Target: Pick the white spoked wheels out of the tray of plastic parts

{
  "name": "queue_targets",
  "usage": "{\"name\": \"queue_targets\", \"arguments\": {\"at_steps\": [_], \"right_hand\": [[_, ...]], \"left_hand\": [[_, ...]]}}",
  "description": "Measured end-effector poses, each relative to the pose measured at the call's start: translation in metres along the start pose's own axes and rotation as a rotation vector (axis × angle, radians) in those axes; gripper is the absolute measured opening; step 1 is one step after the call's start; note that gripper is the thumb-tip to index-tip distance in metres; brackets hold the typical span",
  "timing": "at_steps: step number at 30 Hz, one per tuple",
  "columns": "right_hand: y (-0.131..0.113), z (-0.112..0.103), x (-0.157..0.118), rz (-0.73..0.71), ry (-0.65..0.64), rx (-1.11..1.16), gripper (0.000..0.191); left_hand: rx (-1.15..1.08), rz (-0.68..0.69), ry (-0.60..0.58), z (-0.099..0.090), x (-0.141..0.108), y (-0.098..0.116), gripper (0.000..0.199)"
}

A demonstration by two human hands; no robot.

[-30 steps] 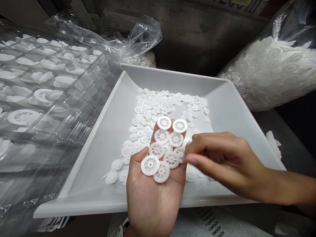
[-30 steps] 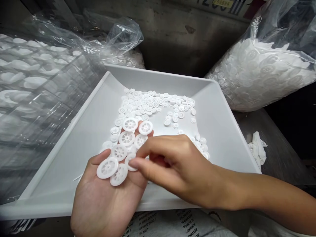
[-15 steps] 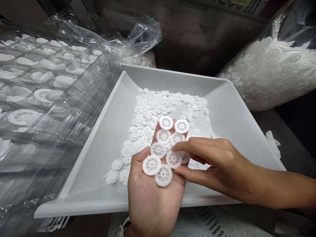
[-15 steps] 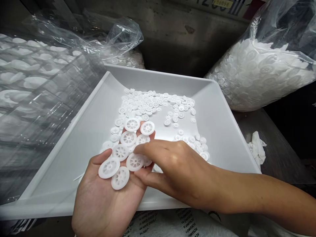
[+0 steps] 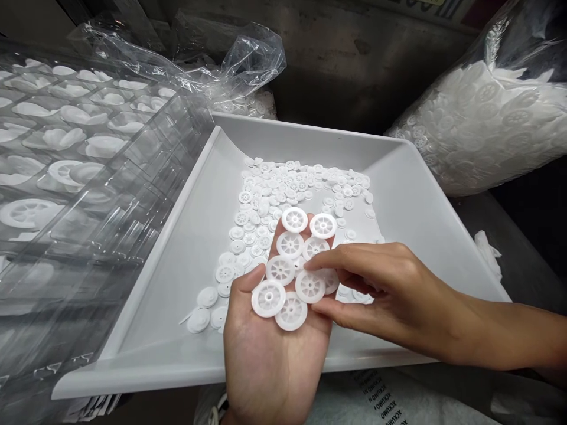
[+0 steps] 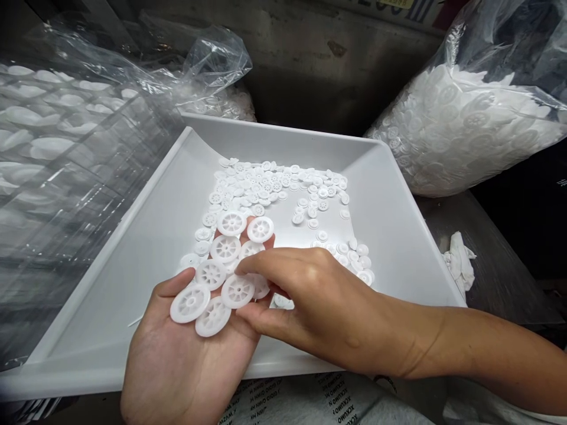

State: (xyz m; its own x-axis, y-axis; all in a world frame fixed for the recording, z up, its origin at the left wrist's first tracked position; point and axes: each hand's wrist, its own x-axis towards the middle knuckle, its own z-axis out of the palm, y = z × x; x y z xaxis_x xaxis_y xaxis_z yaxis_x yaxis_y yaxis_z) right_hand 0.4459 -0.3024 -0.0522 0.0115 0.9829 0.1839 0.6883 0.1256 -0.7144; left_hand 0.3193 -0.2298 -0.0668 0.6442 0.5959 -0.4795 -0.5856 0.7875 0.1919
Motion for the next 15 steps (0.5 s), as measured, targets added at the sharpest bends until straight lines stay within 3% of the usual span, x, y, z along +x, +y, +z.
{"name": "queue_targets", "arguments": {"at_steps": [10, 15], "right_hand": [[0.0005, 0.0005, 0.0007, 0.002, -0.032, 0.058, 0.029], [0.0003, -0.0011, -0.0007, -0.013, -0.055, 0.098, 0.02]], "left_hand": [[0.032, 0.028, 0.141, 0.0048, -0.0001, 0.0006, 0.045], [0.024, 0.006, 0.098, 0.005, 0.0004, 0.0024, 0.047]]}}
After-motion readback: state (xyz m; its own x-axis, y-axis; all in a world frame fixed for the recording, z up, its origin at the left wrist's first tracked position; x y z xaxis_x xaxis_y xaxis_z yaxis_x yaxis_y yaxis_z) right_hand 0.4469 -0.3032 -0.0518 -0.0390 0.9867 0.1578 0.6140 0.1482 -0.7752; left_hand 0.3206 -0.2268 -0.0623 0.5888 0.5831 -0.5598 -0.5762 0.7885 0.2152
